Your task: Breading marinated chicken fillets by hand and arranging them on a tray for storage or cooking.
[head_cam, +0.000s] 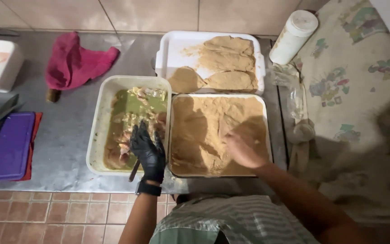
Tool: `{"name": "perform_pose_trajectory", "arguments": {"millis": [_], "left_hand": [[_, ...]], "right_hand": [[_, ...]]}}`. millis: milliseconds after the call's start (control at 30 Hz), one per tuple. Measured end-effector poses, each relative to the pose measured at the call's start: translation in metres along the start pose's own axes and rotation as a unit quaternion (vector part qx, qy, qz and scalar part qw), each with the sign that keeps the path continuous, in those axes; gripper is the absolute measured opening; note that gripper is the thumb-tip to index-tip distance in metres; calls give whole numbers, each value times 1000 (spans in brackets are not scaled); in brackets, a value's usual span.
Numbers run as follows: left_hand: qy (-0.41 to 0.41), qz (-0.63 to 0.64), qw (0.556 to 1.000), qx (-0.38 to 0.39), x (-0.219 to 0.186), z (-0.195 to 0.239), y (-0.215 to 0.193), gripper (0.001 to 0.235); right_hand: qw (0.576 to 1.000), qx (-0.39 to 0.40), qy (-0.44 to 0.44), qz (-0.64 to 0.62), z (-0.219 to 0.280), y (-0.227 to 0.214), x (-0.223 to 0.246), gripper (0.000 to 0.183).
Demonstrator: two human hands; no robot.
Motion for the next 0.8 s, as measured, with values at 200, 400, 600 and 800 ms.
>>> {"name": "perform_pose_trajectory", "arguments": {"millis": [200, 400, 600, 800], "left_hand": [[14, 52, 998, 29, 0, 6, 2, 56], [10, 61, 995, 72, -2, 0, -5, 55], [40, 73, 995, 50, -1, 2, 6, 54], [59, 65, 996, 26, -6, 1, -4, 51]], "right_hand": [[991, 41, -101, -72, -47, -20, 86, 55], [962, 31, -245, 120, -145, 47, 94, 35], [967, 63, -189, 159, -163, 60, 51, 24], [970, 235, -22, -62, -93, -57, 78, 44]]}}
Point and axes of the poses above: each hand's wrist, its own z-axis away from the middle knuckle, its own y-axis out of the palm, x = y × z, the point moved 8 cm from there along -z, towards the middle knuckle, and after that the axes turned 15 degrees about -z, right-handed, at the moved point
